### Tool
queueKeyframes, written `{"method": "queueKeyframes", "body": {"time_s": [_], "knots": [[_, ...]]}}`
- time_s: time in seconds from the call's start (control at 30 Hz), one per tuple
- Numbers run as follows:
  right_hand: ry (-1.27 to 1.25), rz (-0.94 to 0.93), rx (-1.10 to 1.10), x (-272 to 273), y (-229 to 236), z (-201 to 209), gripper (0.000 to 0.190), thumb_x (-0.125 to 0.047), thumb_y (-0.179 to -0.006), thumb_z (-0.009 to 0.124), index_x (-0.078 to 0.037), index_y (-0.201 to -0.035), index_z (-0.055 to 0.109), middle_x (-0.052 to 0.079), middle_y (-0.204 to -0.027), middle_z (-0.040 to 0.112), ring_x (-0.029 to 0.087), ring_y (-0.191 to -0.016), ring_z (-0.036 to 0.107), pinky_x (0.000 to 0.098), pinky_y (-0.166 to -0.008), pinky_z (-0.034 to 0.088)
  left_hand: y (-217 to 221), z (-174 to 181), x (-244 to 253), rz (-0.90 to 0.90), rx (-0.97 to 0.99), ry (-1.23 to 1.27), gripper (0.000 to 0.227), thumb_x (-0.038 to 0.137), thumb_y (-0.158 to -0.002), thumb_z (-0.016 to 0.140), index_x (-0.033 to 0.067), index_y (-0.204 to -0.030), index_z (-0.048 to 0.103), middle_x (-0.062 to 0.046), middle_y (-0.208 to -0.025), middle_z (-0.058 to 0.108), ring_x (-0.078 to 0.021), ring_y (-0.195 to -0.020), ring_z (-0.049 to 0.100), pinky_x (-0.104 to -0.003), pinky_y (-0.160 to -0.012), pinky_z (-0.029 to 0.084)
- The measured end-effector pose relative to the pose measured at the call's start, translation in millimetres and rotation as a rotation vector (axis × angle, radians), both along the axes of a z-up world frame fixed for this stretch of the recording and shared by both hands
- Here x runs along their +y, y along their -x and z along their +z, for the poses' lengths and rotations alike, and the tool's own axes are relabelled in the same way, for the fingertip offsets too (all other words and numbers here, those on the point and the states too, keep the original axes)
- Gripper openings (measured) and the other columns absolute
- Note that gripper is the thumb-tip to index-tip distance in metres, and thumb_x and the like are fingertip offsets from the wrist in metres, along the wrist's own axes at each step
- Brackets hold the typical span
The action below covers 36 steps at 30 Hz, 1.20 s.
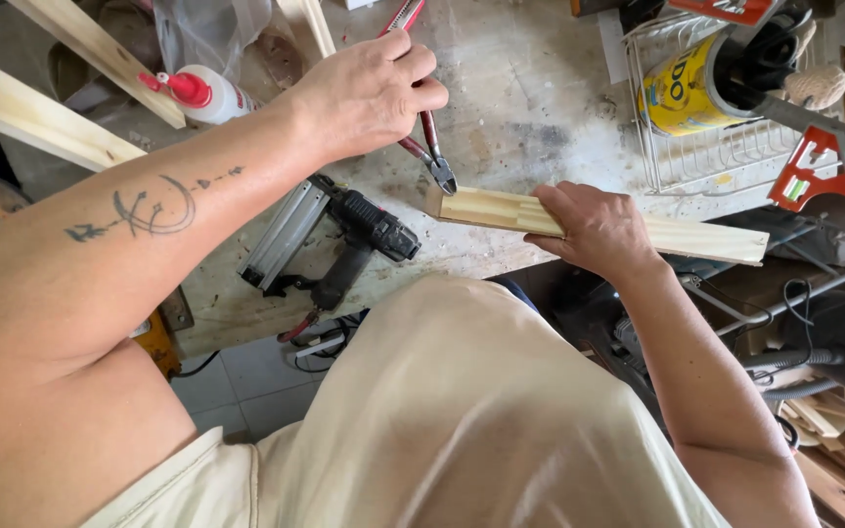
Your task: Removing nails and staples from wooden boards using pliers and using a nail gun in a workshop environment.
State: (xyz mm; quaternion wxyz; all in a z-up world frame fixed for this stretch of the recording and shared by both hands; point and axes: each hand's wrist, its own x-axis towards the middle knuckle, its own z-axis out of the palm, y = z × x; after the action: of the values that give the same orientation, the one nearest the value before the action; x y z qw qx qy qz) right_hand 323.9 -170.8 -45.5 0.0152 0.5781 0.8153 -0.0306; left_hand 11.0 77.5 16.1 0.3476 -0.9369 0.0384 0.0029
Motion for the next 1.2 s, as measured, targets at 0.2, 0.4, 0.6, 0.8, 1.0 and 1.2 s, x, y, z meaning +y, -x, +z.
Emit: {"method": "queueKeyframes", "body": {"time_s": [0.2, 0.4, 0.6, 0.8, 1.0, 1.2], "knots": [[-0.018, -0.003, 0.010, -2, 2, 0, 0.054, -0.056, -0.093, 0.078, -0.024, -0.129, 0.055, -0.002, -0.093, 0.061, 0.023, -0.068, 0.062, 0.0408, -0.044, 0.046, 3, -7, -9, -0.037, -0.108, 0.114, 0.039, 0.000, -0.094, 0.062, 0.0204, -0.062, 0.066, 0.013, -0.082, 0.044, -0.0165, -0.081, 0.049, -0.029, -0.073, 0.039], [-0.020, -0.004, 0.036, -1, 5, 4, 0.054, -0.054, -0.093, 0.078, -0.022, -0.130, 0.054, -0.001, -0.092, 0.060, 0.024, -0.068, 0.061, 0.0408, -0.044, 0.044, 36, 9, -34, 0.273, -0.254, 0.558, 0.030, 0.011, -0.104, 0.069, 0.0091, -0.074, 0.070, -0.003, -0.112, 0.064, -0.0284, -0.110, 0.057, -0.049, -0.096, 0.054], [-0.029, -0.052, 0.076, -5, 8, 7, 0.052, -0.058, -0.091, 0.078, -0.026, -0.129, 0.059, -0.004, -0.089, 0.060, 0.020, -0.077, 0.066, 0.0363, -0.058, 0.051, 60, 7, -61, 0.376, -0.204, 0.626, 0.025, 0.011, -0.100, 0.062, 0.0118, -0.078, 0.074, 0.001, -0.115, 0.051, -0.0250, -0.107, 0.051, -0.045, -0.086, 0.048], [-0.029, -0.102, 0.111, -5, 9, 8, 0.052, -0.061, -0.089, 0.076, -0.031, -0.129, 0.061, -0.007, -0.088, 0.061, 0.016, -0.084, 0.071, 0.0327, -0.072, 0.059, 63, 2, -83, 0.424, -0.182, 0.686, 0.028, 0.020, -0.104, 0.059, 0.0105, -0.085, 0.076, 0.000, -0.110, 0.046, -0.0248, -0.107, 0.051, -0.044, -0.079, 0.052], [-0.033, -0.095, 0.120, -5, 10, 10, 0.052, -0.060, -0.089, 0.077, -0.031, -0.128, 0.062, -0.007, -0.088, 0.061, 0.016, -0.084, 0.071, 0.0325, -0.072, 0.059, 63, -18, -98, 0.447, -0.208, 0.634, 0.018, 0.017, -0.100, 0.062, 0.0108, -0.089, 0.075, -0.003, -0.108, 0.047, -0.0257, -0.105, 0.053, -0.043, -0.075, 0.050], [-0.022, -0.101, 0.114, -5, 10, 9, 0.052, -0.060, -0.088, 0.077, -0.031, -0.129, 0.062, -0.007, -0.088, 0.061, 0.015, -0.083, 0.070, 0.0328, -0.071, 0.058, 55, -19, -100, 0.436, -0.222, 0.564, 0.015, 0.014, -0.095, 0.068, 0.0109, -0.083, 0.076, -0.001, -0.102, 0.046, -0.0224, -0.097, 0.050, -0.041, -0.073, 0.045]]}}
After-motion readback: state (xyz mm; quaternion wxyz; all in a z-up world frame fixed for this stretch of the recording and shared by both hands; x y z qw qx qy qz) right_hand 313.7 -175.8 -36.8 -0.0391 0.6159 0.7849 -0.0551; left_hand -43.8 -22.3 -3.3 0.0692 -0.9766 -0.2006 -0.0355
